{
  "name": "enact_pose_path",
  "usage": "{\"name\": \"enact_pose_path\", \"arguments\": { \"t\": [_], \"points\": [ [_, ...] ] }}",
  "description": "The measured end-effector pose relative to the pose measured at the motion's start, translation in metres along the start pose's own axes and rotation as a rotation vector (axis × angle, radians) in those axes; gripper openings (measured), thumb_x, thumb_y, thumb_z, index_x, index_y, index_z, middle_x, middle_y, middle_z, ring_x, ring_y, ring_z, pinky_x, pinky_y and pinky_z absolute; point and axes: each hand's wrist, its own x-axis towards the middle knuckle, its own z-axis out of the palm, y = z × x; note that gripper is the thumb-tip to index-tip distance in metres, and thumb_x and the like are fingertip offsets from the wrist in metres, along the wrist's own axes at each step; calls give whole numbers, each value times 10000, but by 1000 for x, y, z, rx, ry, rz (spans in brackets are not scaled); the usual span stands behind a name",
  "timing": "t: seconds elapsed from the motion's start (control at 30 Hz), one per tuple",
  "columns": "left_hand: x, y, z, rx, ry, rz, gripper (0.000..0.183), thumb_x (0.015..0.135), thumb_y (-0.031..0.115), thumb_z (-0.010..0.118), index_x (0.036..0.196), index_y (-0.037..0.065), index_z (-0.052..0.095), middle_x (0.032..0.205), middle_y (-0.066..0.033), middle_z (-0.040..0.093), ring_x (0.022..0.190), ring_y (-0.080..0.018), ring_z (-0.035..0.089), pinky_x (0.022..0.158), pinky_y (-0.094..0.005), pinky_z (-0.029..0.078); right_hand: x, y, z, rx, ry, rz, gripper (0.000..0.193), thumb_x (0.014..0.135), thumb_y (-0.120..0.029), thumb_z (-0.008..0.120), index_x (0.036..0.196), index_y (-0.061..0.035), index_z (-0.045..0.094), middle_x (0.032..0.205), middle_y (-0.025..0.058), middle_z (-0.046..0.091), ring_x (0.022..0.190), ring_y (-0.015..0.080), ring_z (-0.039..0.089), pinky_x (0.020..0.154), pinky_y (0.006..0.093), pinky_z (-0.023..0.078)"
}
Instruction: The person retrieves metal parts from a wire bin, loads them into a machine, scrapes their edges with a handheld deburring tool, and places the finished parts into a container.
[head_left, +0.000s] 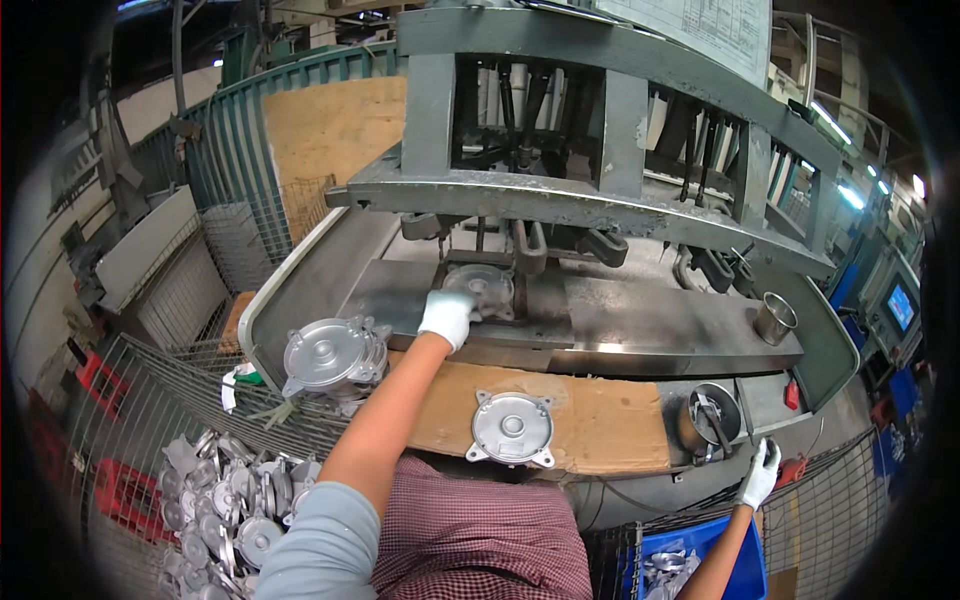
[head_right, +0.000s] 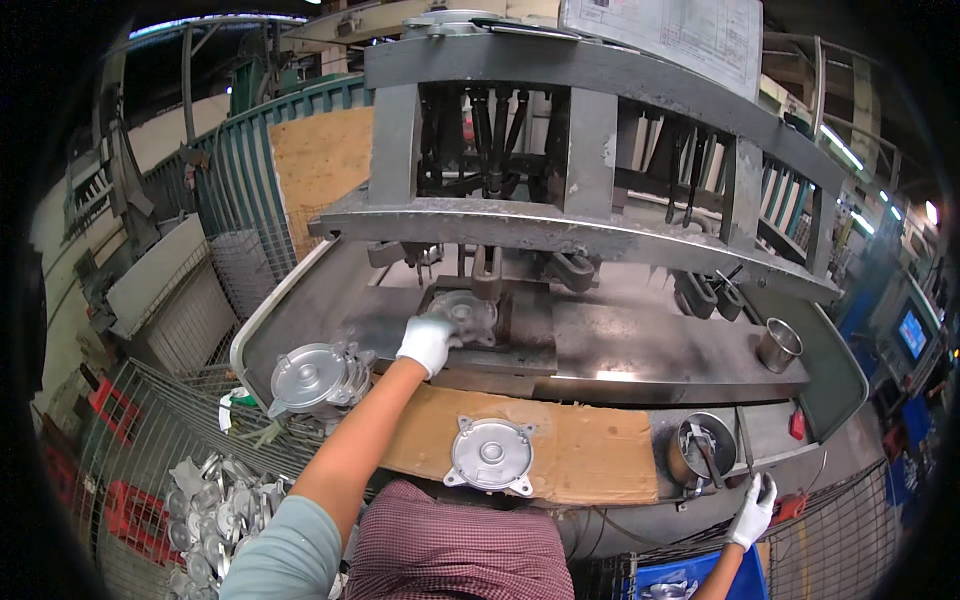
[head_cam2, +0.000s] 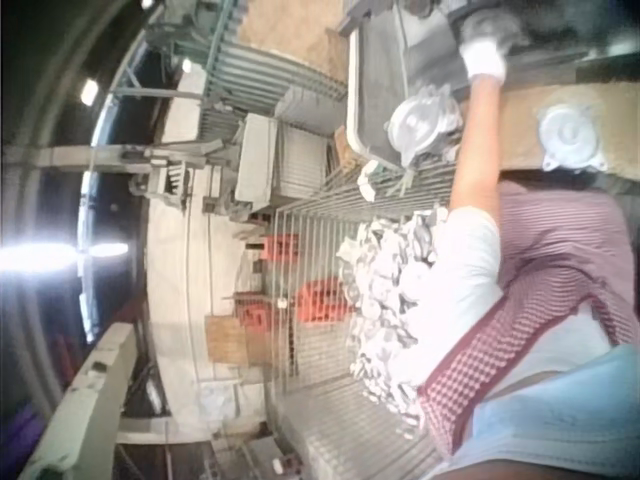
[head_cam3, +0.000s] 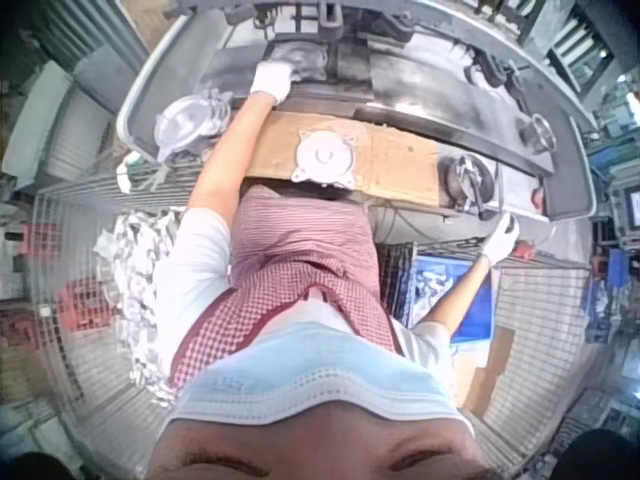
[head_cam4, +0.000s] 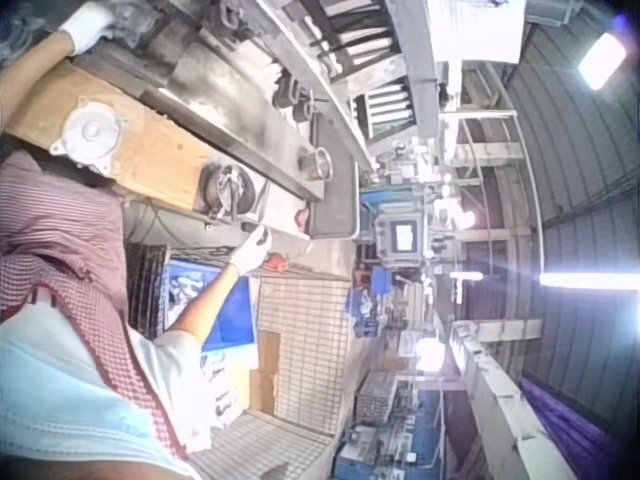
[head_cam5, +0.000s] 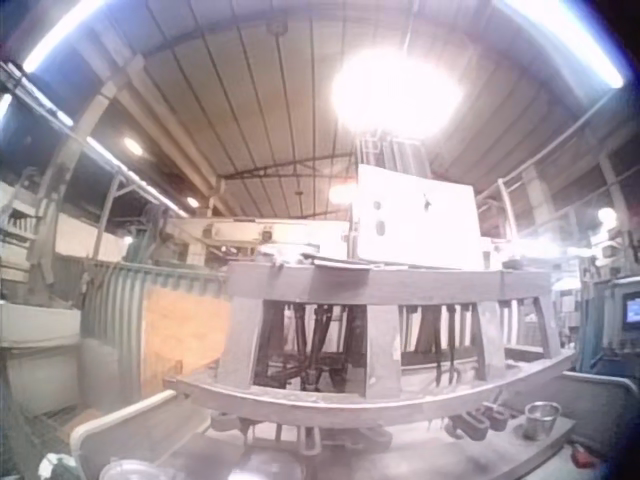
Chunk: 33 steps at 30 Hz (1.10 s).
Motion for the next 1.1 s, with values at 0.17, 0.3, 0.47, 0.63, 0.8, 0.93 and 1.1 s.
{"name": "enact_pose_path", "arguments": {
  "t": [0.17,0.3,0.47,0.63,0.8,0.93,1.1],
  "points": [
    [8,20,10,87,251,-172,139,730,217,735,807,105,708,816,-135,682,740,-349,647,674,-459,514,8,28,17,-89,75,-40,336,961,-285,625,1127,6,657,1033,112,712,928,194,651,867,312,484],
    [-22,59,-22,101,172,-157,322,798,332,692,1000,82,669,1022,-147,661,794,-335,650,687,-463,510,6,17,16,-95,51,30,319,968,-280,615,1120,-3,658,1047,79,708,942,158,629,889,290,463],
    [-21,48,-20,74,151,-124,373,828,385,659,1057,91,650,1039,-134,667,830,-341,652,698,-483,501,11,18,22,-100,32,-14,368,959,-313,624,1143,4,648,1058,111,711,941,176,647,873,301,476],
    [-54,68,-45,-65,109,-80,430,848,395,640,1160,98,634,1179,-145,650,894,-359,651,780,-460,518,12,27,2,-162,299,-225,419,907,-278,700,1205,7,625,1162,150,664,963,236,641,883,343,500],
    [-136,84,-25,-254,-26,-193,590,836,426,648,1315,90,574,1338,-163,579,1026,-353,632,906,-423,504,38,62,-38,-411,413,368,796,746,-547,771,1343,-69,552,1237,165,641,1059,325,638,927,409,494],
    [-178,103,-25,-240,-157,-254,735,809,539,642,1390,110,502,1387,-163,537,1115,-341,600,939,-442,470,61,95,-64,-544,266,347,842,743,-708,654,1263,-46,631,1252,179,632,1116,377,602,964,428,471],
    [-187,121,-35,-136,-353,-203,1006,648,675,714,1433,108,438,1456,-206,437,1316,-372,437,1086,-501,309,14,-49,-30,160,155,-25,523,935,-368,647,1332,-43,548,1238,96,613,1063,180,588,863,314,501]
  ]
}}
